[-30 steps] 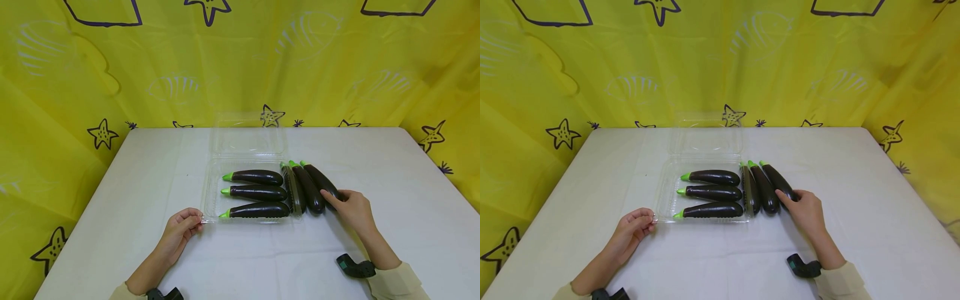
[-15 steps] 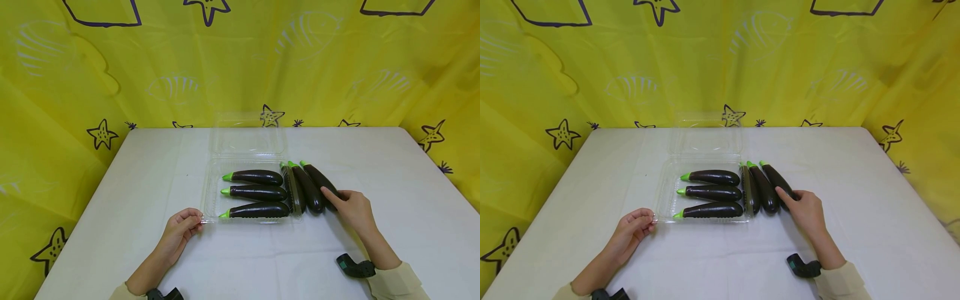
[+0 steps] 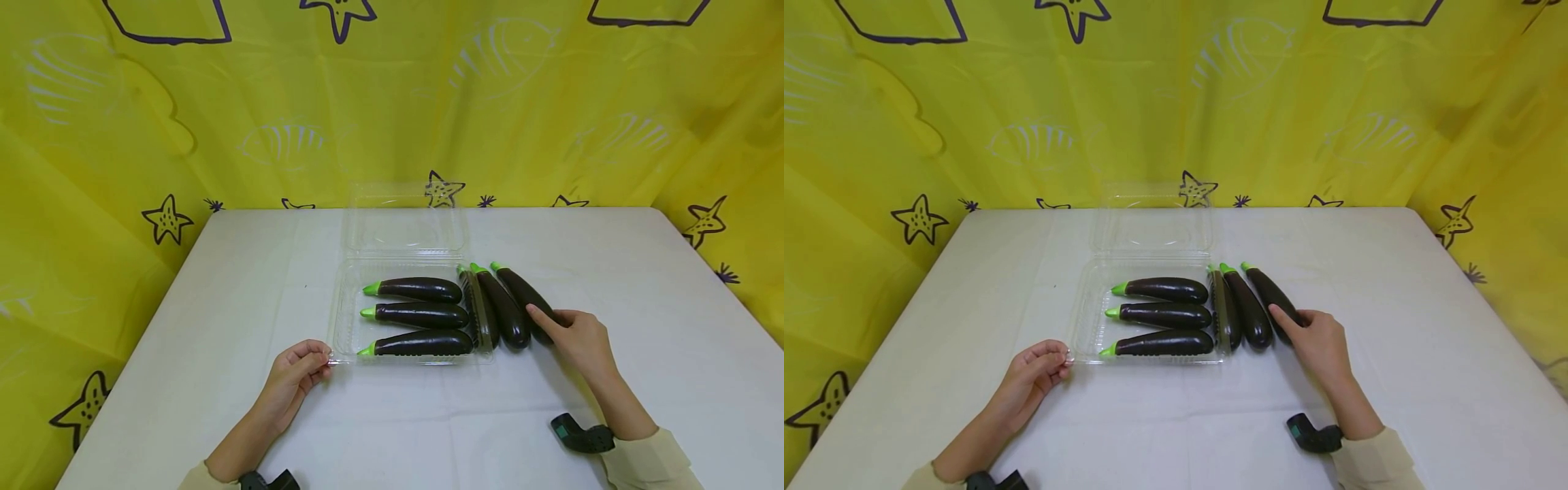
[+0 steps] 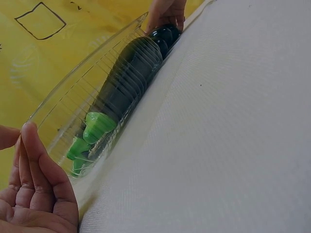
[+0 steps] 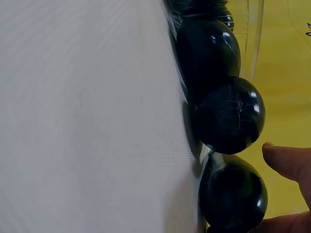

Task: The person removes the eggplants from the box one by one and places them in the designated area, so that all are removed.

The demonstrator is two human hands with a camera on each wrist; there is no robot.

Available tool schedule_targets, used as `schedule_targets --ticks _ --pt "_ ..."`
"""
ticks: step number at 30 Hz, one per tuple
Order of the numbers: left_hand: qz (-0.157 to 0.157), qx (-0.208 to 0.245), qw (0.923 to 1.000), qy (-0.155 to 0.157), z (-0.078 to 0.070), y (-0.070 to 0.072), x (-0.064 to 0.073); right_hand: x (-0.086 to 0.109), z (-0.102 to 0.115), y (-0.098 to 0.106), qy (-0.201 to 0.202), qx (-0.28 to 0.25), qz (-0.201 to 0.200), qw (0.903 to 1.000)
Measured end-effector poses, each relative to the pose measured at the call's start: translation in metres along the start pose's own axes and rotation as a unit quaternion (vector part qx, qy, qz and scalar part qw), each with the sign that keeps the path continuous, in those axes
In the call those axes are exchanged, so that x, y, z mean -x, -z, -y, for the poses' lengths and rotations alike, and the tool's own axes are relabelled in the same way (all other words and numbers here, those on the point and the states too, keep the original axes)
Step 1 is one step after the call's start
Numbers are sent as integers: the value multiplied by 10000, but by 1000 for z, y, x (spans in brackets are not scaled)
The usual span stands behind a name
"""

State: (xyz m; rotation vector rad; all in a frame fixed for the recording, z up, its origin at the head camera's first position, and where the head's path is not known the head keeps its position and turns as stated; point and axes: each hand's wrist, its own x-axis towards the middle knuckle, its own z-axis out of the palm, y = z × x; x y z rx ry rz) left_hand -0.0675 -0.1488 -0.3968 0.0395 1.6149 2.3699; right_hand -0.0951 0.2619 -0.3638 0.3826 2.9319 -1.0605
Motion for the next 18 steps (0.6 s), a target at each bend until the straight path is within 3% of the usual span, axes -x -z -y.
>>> schedule_targets --ticks 18 --pt "43 13 10000 -3 1 1 0 -1 -3 5 57 105 3 9999"
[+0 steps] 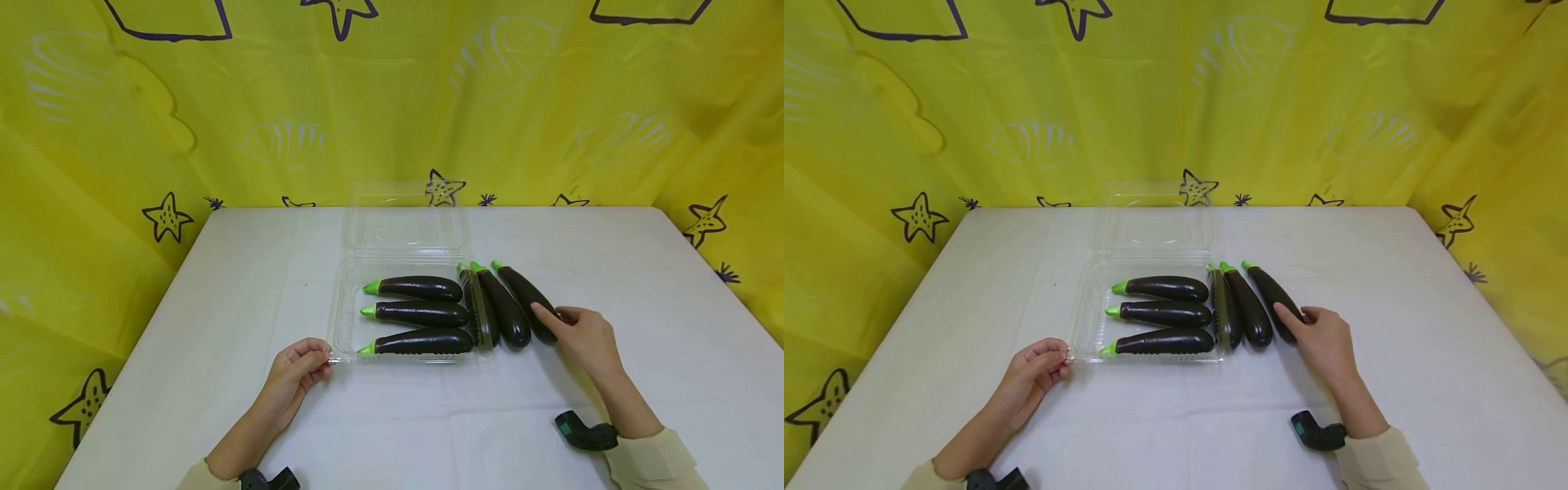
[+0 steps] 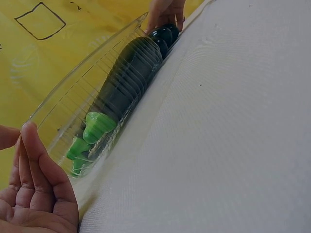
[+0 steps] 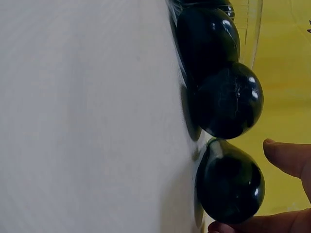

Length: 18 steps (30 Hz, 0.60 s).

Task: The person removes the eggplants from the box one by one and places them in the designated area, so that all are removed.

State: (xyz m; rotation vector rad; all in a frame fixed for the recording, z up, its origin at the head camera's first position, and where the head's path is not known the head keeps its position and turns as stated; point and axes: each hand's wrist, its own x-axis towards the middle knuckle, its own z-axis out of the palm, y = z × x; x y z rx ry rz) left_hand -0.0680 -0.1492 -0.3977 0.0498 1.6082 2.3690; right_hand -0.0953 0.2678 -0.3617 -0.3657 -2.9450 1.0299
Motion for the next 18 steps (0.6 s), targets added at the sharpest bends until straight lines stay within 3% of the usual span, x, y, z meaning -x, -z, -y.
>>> schedule_targets --ticks 6,12,18 --pt "8 -14 10000 -3 -1 0 0 0 2 6 133 37 -138 9998" --pt "14 -7 10000 -18 0 0 0 3 13 9 587 -34 -504 9970" --pt "11 -1 10000 -19 1 0 0 9 30 6 935 -238 -570 9937"
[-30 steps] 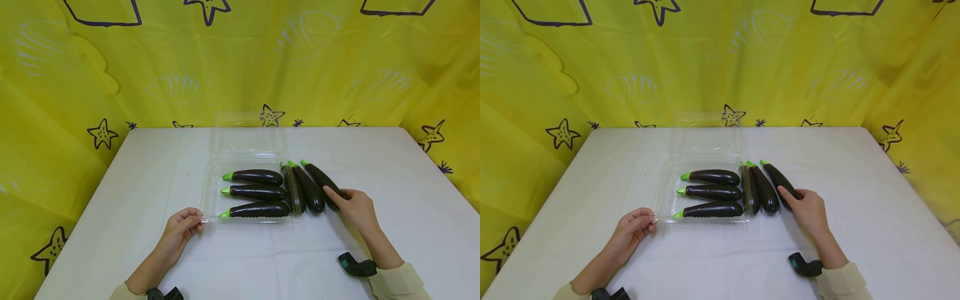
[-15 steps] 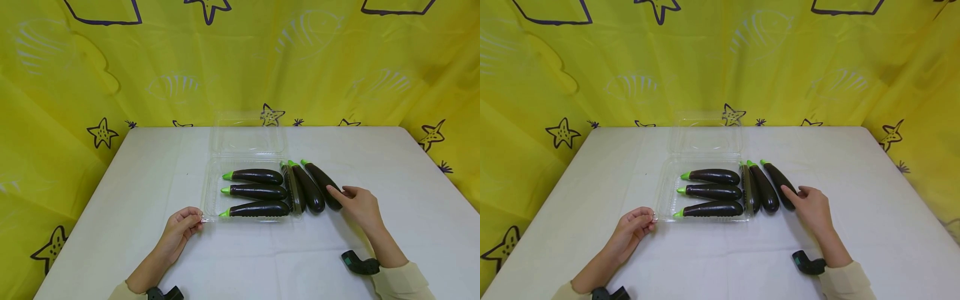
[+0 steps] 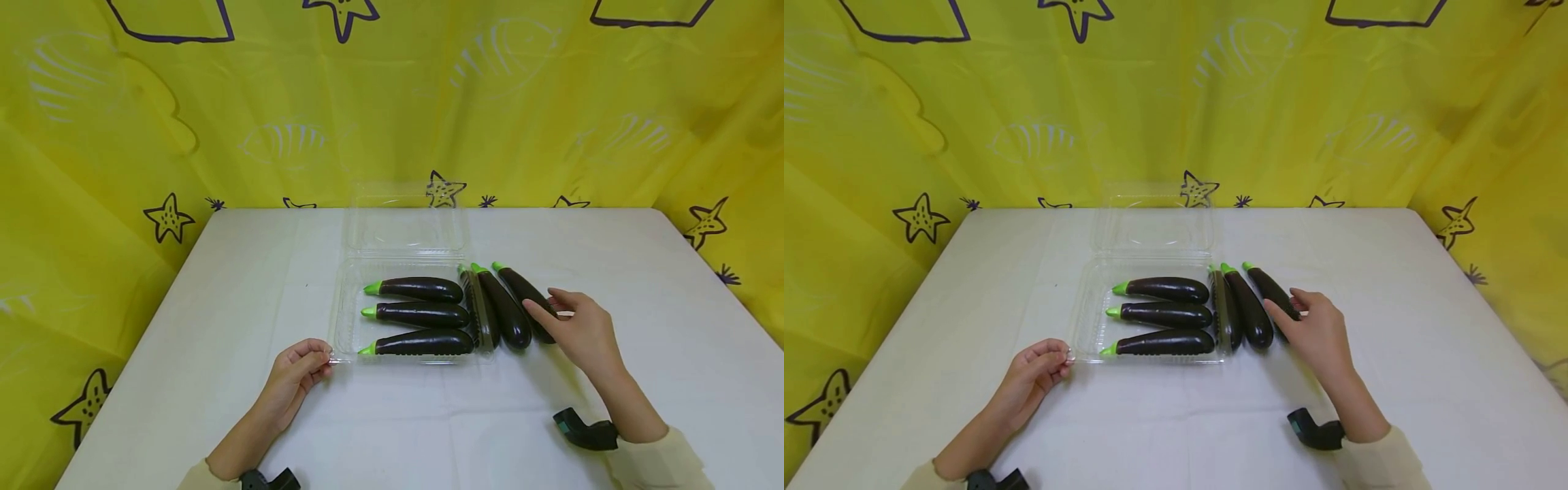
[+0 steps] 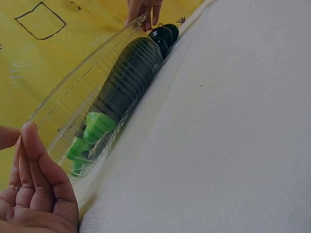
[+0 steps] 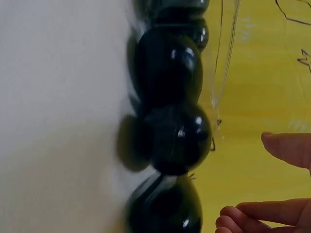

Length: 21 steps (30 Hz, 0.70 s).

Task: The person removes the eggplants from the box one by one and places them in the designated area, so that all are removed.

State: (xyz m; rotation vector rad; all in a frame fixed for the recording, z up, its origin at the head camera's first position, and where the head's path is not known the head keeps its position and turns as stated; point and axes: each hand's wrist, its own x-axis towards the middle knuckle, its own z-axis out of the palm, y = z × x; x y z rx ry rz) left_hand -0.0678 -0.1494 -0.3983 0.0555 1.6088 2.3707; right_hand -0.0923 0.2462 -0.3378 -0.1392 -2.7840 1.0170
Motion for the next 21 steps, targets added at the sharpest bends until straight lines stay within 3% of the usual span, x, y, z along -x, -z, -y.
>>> schedule_targets --ticks 14,21 --pt "-4 -12 10000 -1 0 0 0 2 49 -15 1048 -405 521 9923" --pt "-3 -1 10000 9 0 0 -1 3 61 -30 1715 -283 1242 9769"
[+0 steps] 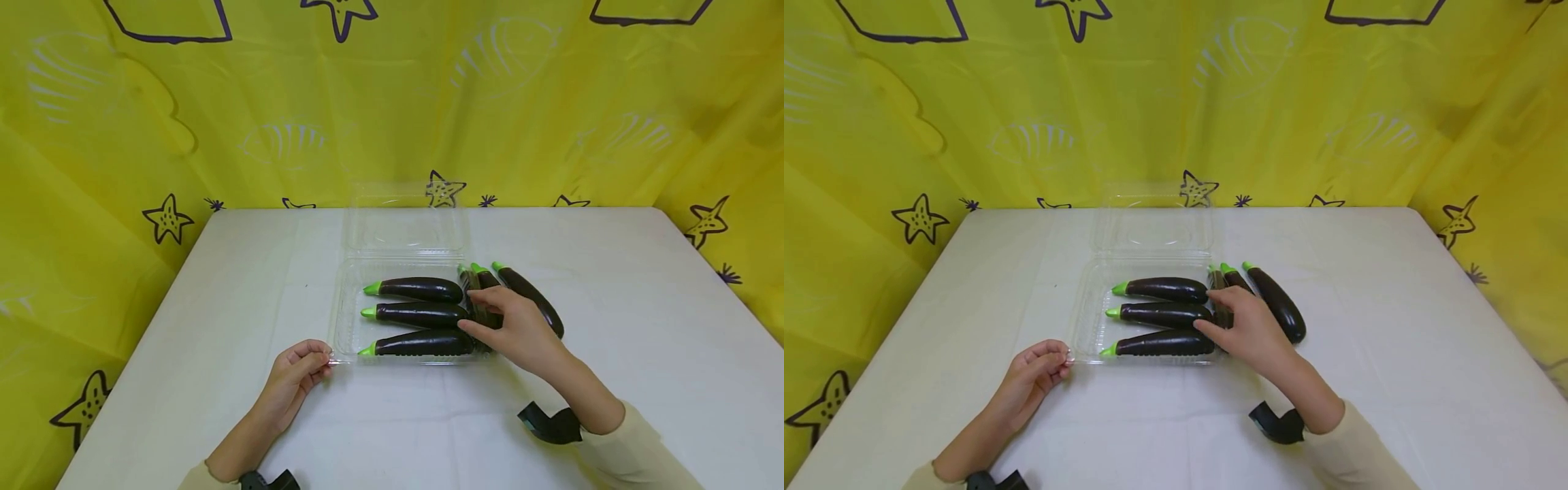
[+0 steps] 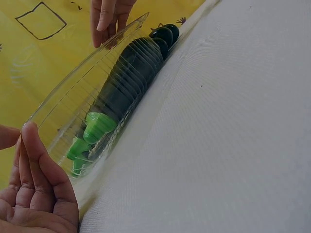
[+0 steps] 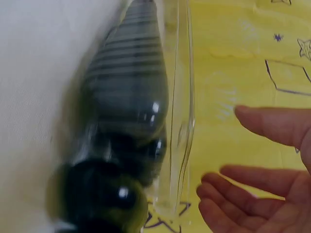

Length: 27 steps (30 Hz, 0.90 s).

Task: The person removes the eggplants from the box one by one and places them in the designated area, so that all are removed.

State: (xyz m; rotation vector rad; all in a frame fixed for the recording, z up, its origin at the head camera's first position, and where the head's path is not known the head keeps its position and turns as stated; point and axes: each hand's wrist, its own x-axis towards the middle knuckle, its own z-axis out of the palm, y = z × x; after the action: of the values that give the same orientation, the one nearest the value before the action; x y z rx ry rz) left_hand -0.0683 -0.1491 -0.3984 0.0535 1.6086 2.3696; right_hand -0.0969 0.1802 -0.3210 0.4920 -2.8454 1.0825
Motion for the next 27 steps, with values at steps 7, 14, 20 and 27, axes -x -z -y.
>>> schedule_targets --ticks 7,14,20,27 --pt "-2 2 10000 22 1 0 0 -6 6 -10 433 176 634 9969" --pt "15 2 10000 -26 1 0 0 -18 9 -16 731 509 1387 9863" --pt "10 3 10000 -16 1 0 0 -24 11 -19 969 656 1761 9774" --pt "-14 -10 10000 -5 0 0 0 -29 14 -21 1100 767 2098 9685"
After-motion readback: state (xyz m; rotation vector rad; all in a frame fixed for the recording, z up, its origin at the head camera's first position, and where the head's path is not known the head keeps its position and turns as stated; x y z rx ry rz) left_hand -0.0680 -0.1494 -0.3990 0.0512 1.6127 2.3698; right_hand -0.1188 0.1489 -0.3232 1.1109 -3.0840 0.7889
